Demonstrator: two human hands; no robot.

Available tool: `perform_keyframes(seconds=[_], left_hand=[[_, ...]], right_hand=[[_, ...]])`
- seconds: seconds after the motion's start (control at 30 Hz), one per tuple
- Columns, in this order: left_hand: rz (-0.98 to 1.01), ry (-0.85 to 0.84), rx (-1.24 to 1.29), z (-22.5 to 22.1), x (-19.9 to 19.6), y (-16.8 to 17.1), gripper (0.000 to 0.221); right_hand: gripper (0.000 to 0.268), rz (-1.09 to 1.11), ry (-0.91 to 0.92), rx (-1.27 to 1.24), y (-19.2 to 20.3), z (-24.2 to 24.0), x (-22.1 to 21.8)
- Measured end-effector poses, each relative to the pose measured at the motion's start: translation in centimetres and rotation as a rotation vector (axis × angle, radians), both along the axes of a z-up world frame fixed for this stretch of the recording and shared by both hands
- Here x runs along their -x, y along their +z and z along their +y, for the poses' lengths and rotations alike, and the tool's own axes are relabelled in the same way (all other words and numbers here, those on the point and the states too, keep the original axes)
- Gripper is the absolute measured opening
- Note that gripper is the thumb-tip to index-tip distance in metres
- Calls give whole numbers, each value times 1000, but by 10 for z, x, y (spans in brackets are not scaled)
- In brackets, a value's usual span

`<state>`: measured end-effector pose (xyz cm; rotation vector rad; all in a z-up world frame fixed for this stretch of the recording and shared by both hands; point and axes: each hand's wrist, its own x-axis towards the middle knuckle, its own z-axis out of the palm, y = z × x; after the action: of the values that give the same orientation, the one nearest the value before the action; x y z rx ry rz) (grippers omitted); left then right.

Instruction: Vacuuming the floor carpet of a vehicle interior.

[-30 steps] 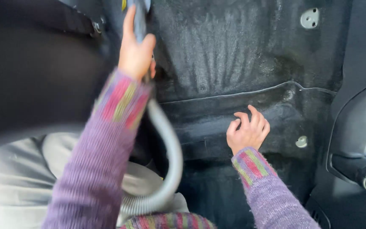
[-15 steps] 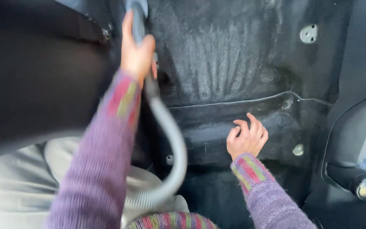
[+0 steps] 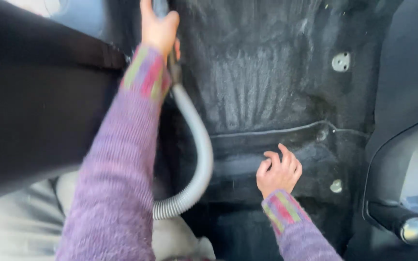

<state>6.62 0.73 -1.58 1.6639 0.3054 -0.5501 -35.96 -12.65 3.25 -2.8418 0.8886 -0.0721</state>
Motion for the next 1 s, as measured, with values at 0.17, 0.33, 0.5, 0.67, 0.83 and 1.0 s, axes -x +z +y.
perform_keyframes(seconds=[0.17, 0.33, 0.5, 0.67, 0.83, 1.0], left_hand=[[18, 48, -22, 22, 65, 35, 81], [-30, -21, 20, 19, 71, 47, 77], [-116, -7, 123, -6, 12, -19, 56], [45, -97, 24, 19, 108, 59, 83], [-58, -132, -29, -3, 8, 7, 69], [-24, -73, 25, 2, 73, 40, 79]], right_hand=[[13, -6, 38, -21, 24, 4, 8], [13, -31, -18, 3, -6, -1, 2], [14, 3, -9, -19, 9, 0, -1], [12, 8, -22, -9, 2, -3, -3], [13, 4, -23, -33, -2, -3, -2], [14, -12, -14, -47, 7, 1, -3]])
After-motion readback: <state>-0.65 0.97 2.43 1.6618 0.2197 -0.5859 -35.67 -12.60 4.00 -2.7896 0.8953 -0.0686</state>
